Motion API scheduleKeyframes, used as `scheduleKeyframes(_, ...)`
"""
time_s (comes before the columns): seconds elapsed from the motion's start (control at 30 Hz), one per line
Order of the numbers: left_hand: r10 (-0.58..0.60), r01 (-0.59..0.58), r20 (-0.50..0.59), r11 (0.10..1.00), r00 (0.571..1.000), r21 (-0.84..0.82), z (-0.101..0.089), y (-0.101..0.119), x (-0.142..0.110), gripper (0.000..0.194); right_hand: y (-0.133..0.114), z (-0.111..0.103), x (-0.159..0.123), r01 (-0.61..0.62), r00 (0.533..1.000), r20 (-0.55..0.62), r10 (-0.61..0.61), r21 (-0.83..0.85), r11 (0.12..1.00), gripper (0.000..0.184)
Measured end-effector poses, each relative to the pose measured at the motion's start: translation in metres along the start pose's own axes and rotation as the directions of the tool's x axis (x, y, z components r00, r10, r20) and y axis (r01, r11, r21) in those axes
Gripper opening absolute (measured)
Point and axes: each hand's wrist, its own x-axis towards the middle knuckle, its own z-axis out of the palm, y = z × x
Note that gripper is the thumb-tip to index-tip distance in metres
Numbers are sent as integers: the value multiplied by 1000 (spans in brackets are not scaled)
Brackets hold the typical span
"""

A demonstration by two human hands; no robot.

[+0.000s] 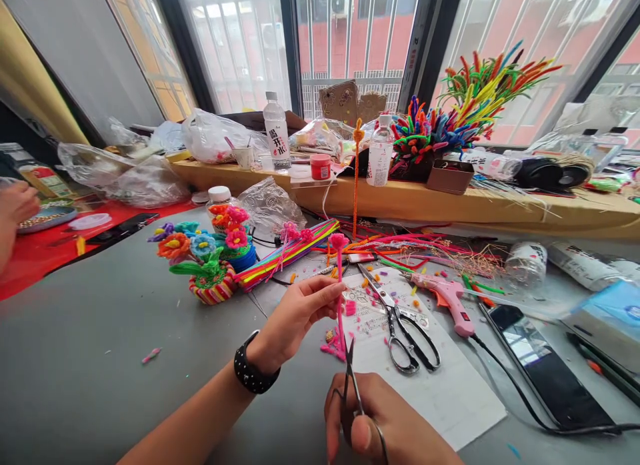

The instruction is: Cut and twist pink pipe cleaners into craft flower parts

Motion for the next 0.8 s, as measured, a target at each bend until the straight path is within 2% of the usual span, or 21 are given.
scheduleKeyframes(0.2, 52, -52, 1, 996, 999, 66, 0, 1, 0, 22, 0, 0, 1, -28, 999, 15, 29, -37, 999, 74)
scheduleKeyframes(0.8, 49, -52, 34, 995, 998, 84, 2, 1, -2, 25, 4, 1, 0, -55, 998, 6, 55, -29, 998, 72)
